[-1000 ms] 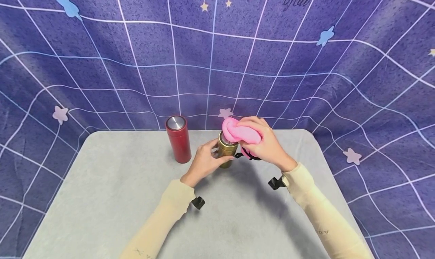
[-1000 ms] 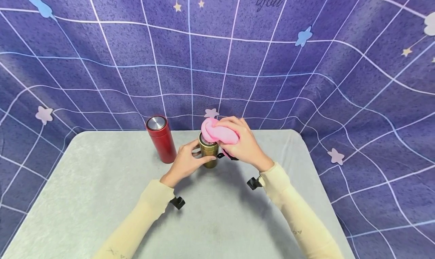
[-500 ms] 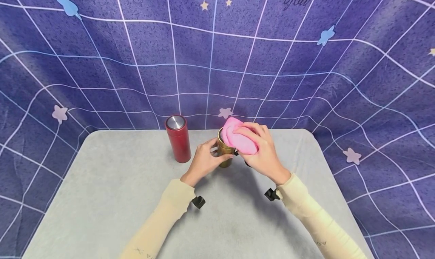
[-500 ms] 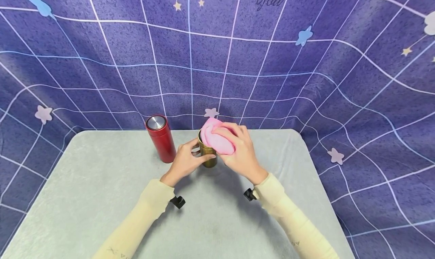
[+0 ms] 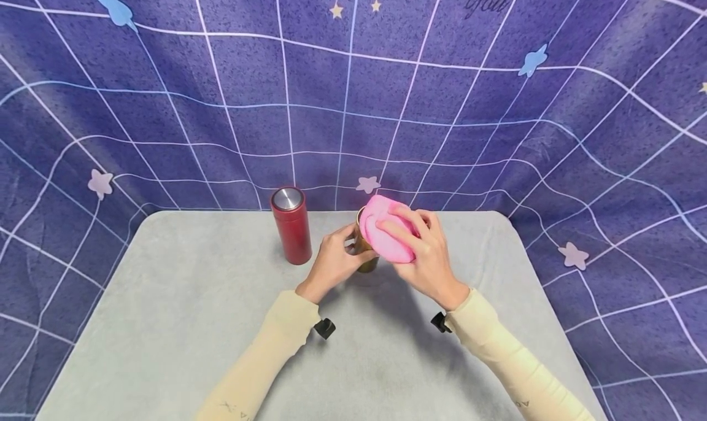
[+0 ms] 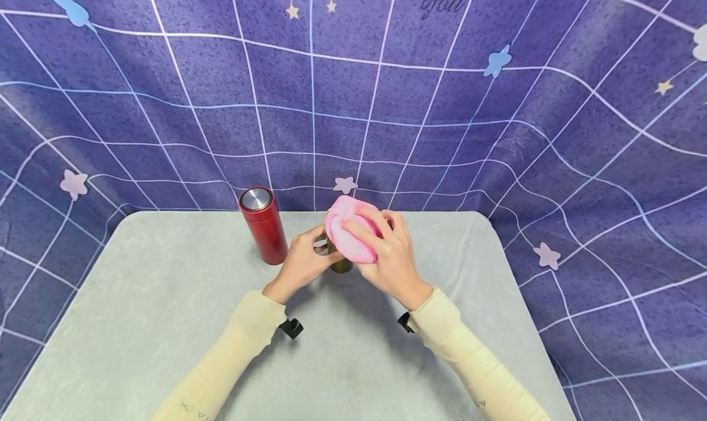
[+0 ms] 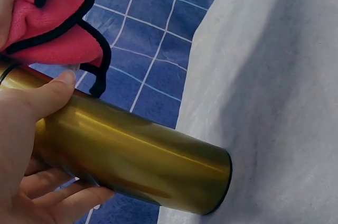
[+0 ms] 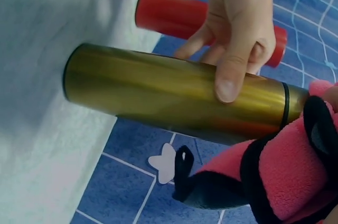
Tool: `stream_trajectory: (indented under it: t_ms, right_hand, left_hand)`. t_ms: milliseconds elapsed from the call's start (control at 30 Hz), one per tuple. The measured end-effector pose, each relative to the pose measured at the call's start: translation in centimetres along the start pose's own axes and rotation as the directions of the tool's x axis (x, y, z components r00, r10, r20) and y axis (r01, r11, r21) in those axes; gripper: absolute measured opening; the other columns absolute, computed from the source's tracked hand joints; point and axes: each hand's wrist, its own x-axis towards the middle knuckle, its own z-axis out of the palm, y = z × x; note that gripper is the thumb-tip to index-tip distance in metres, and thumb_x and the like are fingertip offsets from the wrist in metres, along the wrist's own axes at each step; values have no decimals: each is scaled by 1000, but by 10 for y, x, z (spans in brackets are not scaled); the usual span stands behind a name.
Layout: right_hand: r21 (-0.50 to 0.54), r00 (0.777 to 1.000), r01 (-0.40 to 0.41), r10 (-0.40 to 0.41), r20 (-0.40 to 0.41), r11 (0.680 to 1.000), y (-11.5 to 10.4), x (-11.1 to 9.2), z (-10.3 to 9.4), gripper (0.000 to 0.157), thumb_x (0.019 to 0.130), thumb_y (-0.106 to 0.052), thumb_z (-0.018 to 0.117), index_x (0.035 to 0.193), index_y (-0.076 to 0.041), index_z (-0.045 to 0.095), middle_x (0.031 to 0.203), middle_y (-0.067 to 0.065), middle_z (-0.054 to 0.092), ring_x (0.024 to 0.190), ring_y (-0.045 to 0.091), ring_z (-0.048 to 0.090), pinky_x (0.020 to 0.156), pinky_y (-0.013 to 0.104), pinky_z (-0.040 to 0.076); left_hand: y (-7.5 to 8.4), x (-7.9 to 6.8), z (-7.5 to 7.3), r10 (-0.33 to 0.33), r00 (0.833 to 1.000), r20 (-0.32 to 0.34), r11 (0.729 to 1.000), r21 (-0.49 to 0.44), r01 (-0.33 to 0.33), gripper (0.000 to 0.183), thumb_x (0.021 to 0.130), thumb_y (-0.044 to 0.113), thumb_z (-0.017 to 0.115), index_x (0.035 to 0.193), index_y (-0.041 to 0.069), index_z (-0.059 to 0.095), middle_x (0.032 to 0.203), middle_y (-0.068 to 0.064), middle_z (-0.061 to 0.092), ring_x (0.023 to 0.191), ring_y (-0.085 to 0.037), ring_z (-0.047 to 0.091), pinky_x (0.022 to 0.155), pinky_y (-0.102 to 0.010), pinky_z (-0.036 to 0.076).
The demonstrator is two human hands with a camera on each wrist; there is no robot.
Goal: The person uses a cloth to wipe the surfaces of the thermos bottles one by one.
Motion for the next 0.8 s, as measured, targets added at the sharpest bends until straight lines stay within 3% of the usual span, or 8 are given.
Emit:
stream_trajectory:
  t_ms: [233, 367, 600, 800]
  right_hand:
    - [-85, 994, 108, -105, 31, 991, -3, 0, 0, 52, 77, -10, 75, 128, -21, 77, 139, 14, 67, 109, 47, 55, 89, 59, 48]
    - [-133, 984, 165, -154, 90, 977, -5, 3, -3, 57, 75, -9, 76, 130, -21, 75, 138, 13, 67, 113, 47, 56, 88, 58, 49]
    - [-160, 948, 253, -211, 238, 954, -7, 17, -9, 69, 69, -9, 84, 136, -23, 73, 139, 10, 66, 117, 45, 54, 90, 54, 49]
    - [-155, 901, 326, -256, 350, 933, -10, 38, -14, 68, 64, -9, 87, 130, -21, 76, 135, 6, 70, 118, 42, 56, 96, 53, 49]
  left_hand:
    - [0, 0, 0, 26, 1000, -11, 1000, 18, -25, 50, 82, 14, 93, 127, 6, 73, 108, -10, 76, 99, -26, 74, 86, -36, 66]
    - [0, -1, 0, 21, 1000, -16, 1000, -1, -21, 46, 82, 7, 90, 125, 4, 73, 108, -12, 77, 99, -29, 76, 88, -39, 66]
    - [0, -2, 0, 46, 998, -39, 998, 40, -45, 38, 82, 4, 86, 117, 1, 73, 111, -15, 79, 100, -31, 78, 87, -45, 66]
    - [0, -4, -2, 46, 998, -42, 996, 74, -43, 40, 81, 10, 88, 116, 0, 73, 109, -14, 80, 99, -30, 78, 88, -44, 66]
